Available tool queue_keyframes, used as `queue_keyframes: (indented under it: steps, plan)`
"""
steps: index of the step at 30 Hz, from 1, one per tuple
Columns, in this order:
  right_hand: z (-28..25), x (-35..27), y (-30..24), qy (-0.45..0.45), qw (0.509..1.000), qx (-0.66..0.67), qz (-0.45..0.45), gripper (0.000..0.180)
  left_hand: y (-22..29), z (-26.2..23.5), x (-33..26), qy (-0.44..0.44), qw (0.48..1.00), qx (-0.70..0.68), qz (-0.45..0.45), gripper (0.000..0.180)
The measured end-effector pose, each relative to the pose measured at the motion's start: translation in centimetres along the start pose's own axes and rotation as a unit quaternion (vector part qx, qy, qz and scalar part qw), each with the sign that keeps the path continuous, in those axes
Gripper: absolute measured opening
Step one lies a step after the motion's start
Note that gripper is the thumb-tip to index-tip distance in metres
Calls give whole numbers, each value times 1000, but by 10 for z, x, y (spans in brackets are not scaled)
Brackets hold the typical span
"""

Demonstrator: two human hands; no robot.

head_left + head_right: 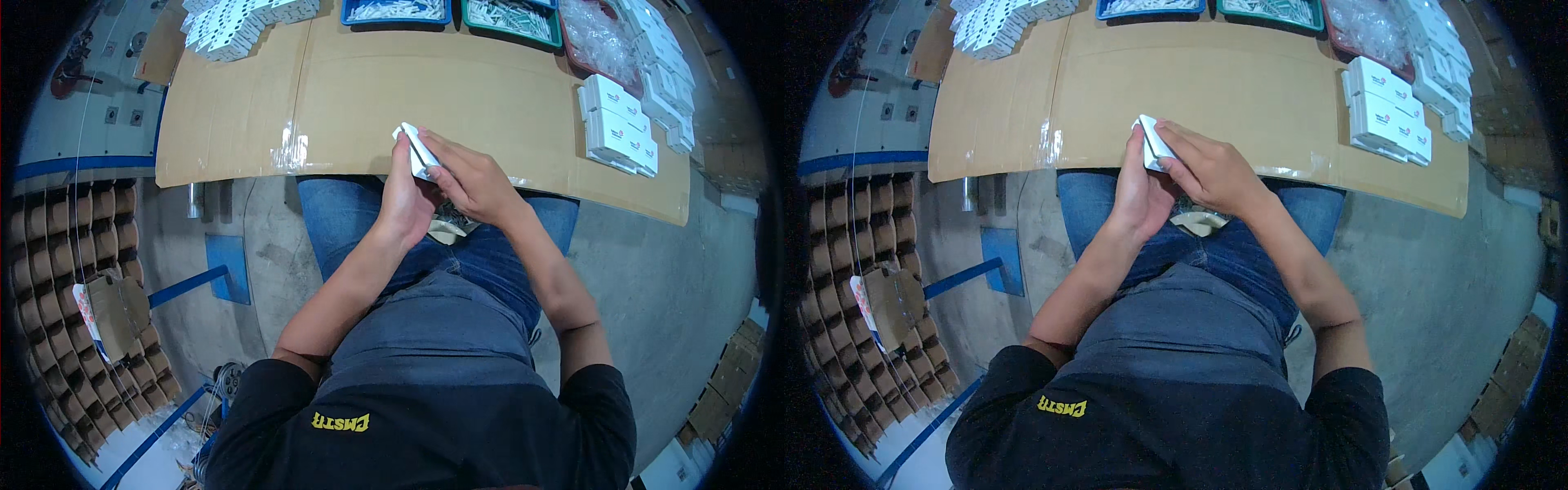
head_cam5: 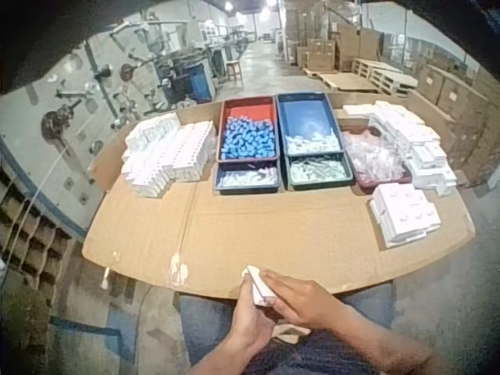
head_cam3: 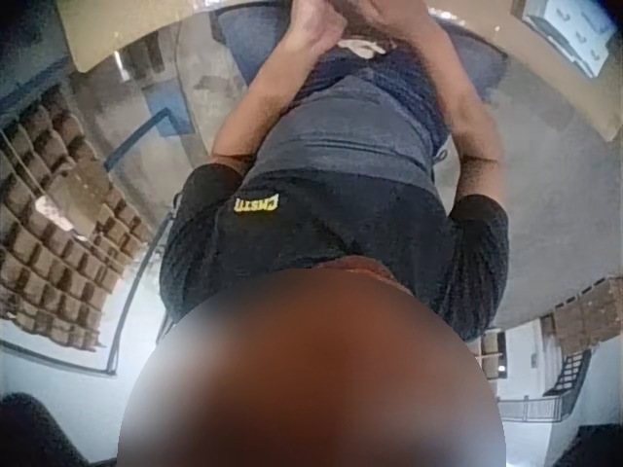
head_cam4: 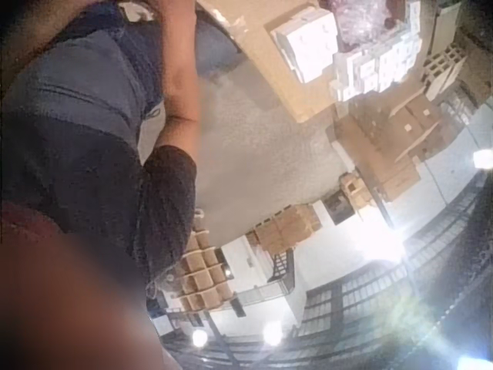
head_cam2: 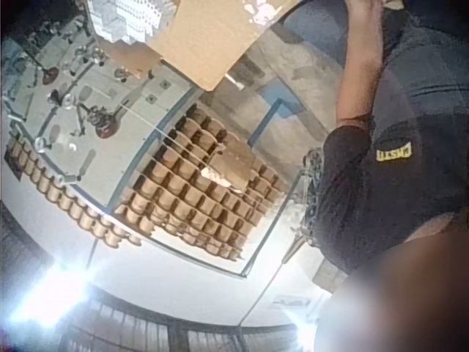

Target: Assembling and packaging electrical components/switches into small white cardboard boxes.

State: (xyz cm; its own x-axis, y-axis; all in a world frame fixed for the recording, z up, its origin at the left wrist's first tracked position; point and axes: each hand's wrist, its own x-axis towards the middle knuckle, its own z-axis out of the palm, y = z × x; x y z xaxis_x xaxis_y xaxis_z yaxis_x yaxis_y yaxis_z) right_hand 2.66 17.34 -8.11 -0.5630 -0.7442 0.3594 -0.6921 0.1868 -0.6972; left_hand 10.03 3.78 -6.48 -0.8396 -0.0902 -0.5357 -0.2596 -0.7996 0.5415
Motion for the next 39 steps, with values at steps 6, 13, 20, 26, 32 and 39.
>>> queue_keyframes:
  steps: [6,13,20,26,32,39]
  plan:
    - [-9,1,-16,12,965,233,124,42,8,-14,6,-61,998,22,-14,64]
    - [13,-11,9,132,922,335,146,36,19,-10,3,-73,992,-69,-72,69]
    - [6,-10,11,139,920,329,160,36,8,-10,3,-59,998,12,30,58]
    - [-9,-5,-8,123,842,446,279,51,6,-11,0,-93,894,297,321,100]
    - [-14,-2,-18,131,845,470,218,46,2,-17,4,-149,799,430,394,112]
    - [-21,-5,-13,153,841,482,191,45,4,-16,3,-177,783,468,369,107]
